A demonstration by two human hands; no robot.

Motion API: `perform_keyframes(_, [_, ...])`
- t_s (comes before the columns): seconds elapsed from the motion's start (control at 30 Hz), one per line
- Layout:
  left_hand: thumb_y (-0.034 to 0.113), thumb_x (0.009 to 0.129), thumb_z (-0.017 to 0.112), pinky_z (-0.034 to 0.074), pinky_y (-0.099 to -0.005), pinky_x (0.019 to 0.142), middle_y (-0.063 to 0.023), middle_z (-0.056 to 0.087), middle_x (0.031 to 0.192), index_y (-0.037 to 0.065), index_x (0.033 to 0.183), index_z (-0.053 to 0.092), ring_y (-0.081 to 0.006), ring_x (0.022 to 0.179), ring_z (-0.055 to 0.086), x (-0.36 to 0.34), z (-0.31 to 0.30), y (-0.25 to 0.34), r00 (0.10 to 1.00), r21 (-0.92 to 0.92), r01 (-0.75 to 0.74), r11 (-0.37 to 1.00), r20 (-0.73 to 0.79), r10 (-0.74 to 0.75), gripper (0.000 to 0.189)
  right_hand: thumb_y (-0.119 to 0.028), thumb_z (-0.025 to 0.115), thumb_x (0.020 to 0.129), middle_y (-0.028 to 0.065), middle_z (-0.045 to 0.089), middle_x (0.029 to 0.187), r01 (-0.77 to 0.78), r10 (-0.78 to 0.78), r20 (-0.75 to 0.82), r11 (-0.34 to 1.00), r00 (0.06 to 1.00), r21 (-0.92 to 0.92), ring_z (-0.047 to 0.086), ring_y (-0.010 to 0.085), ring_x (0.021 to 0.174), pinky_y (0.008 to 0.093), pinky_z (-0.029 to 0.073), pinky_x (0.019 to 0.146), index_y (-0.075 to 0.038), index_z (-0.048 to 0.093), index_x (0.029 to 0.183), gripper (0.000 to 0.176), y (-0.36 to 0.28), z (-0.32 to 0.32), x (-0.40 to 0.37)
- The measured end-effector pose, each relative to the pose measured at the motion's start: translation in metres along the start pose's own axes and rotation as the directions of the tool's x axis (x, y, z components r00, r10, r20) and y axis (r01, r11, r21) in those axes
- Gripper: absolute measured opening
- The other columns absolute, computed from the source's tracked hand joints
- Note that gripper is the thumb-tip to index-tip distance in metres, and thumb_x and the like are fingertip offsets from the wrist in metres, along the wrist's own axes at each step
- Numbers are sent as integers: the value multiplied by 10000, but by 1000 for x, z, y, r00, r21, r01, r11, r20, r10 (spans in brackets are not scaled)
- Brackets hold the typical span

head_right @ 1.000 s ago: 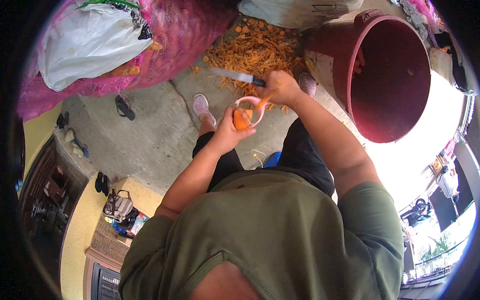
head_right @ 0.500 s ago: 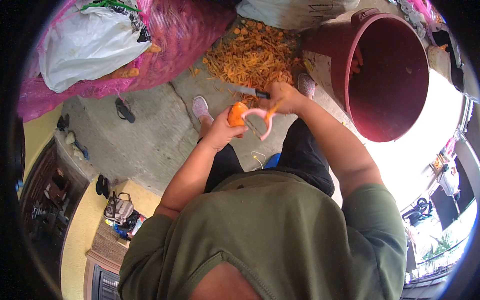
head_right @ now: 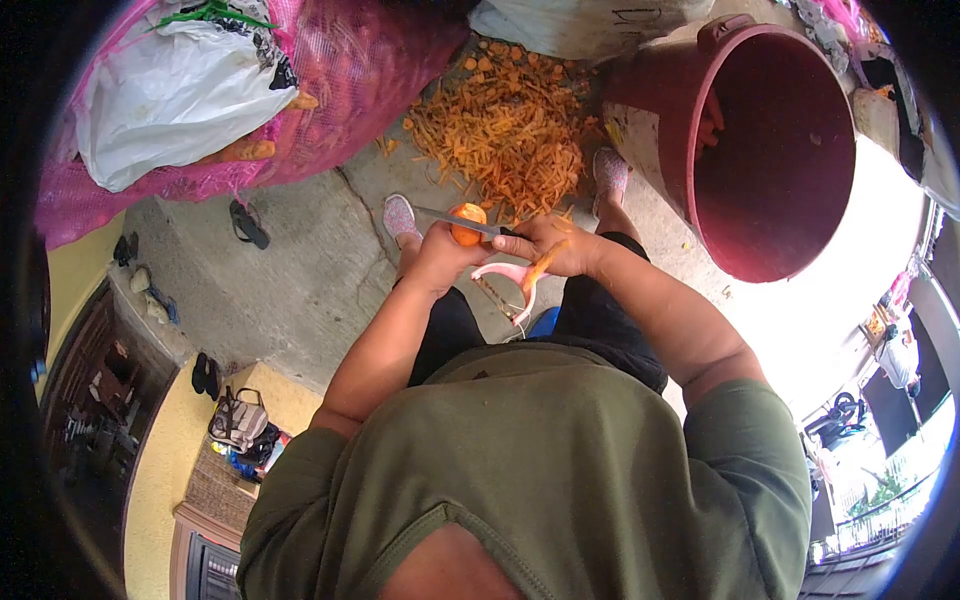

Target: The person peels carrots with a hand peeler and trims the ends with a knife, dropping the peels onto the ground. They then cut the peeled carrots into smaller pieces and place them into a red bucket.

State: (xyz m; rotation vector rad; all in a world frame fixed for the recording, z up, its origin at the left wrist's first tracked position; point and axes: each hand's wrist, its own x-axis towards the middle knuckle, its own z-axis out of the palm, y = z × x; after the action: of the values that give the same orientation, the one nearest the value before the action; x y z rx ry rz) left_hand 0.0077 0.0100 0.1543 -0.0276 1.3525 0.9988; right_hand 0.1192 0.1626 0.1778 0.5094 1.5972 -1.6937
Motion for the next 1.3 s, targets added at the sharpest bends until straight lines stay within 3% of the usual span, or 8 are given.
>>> perform_keyframes(0.57, [2, 587, 643, 432, -243, 530, -26, 515, 780, 50, 935, 463, -109, 639, 511, -1, -4, -17, 996, 24, -67, 997, -57, 69, 395, -536, 418, 806, 192, 580, 726, 16, -26, -50, 982, 998, -189, 573, 332, 743, 396, 441, 633, 0, 584, 757, 563, 29, 10, 15])
perform_keyframes(0.7, [69, 631, 662, 416, -243, 693, -19, 519, 832, 50, 935, 476, -99, 761, 506, -16, -11, 3, 992, 388, -124, 914, 19, 126, 357, -343, 455, 852, 156, 536, 871, 171, -65, -208, 820, 976, 546, 571, 260, 728, 355, 435, 619, -9, 576, 868, 356, 163, -14, 24])
perform_keyframes(0.77, [164, 714, 655, 384, -241, 783, -27, 525, 897, 56, 973, 484, -107, 843, 504, -36, -3, 39, 999, 630, -48, 775, 25, 42, 329, -335, 448, 857, 133, 526, 880, 96, -55, -272, 986, 961, 137, 578, 232, 765, 332, 455, 646, -11, 541, 996, 365, 163, -19, 18])
perform_keyframes(0.83, [167, 717, 670, 396, -237, 760, -7, 526, 870, 47, 962, 487, -97, 831, 499, -21, -3, 11, 998, 184, -15, 983, -56, 26, 329, -365, 432, 860, 109, 526, 790, 68, -304, -211, 701, 929, -710, 577, 214, 758, 319, 463, 656, -15, 486, 1106, 431, 150, -22, 14])
perform_keyframes(0.9, [208, 761, 642, 405, -237, 759, -6, 531, 885, 45, 985, 488, -99, 834, 500, -10, -2, 4, 993, -110, -20, 994, -119, 6, 317, -386, 360, 867, 141, 558, 717, -130, 175, -158, 957, 972, 258, 530, 204, 602, 328, 415, 485, 2, 441, 1082, 451, 111, -11, 22])
perform_keyframes(0.97, [178, 747, 653, 408, -241, 767, -17, 536, 901, 39, 987, 483, -104, 850, 506, -5, 0, -3, 981, -221, -130, 966, -168, 94, 326, -484, 359, 839, 47, 436, 502, -280, 305, 119, 566, 945, 775, 399, 136, 414, 290, 318, 384, -32, 493, 975, 491, 78, 2, 26])
perform_keyframes(1.13, [116, 685, 689, 430, -263, 761, -42, 549, 928, 26, 993, 472, -131, 861, 531, -7, -1, -6, 962, -186, -266, 946, -115, 248, 388, -603, 370, 785, -23, 272, 432, -149, 223, 94, 240, 970, 959, 261, 91, 370, 233, 219, 376, -55, 502, 959, 590, 26, 19, 22])
perform_keyframes(1.3, [125, 556, 732, 452, -307, 729, -116, 585, 881, -7, 943, 496, -215, 805, 579, -18, 1, 18, 977, 665, -106, 739, -70, 203, 472, -387, 354, 893, 11, 464, 552, 70, 69, -236, 843, 969, 533, 414, 86, 412, 215, 312, 374, -53, 523, 890, 375, 13, 12, 26])
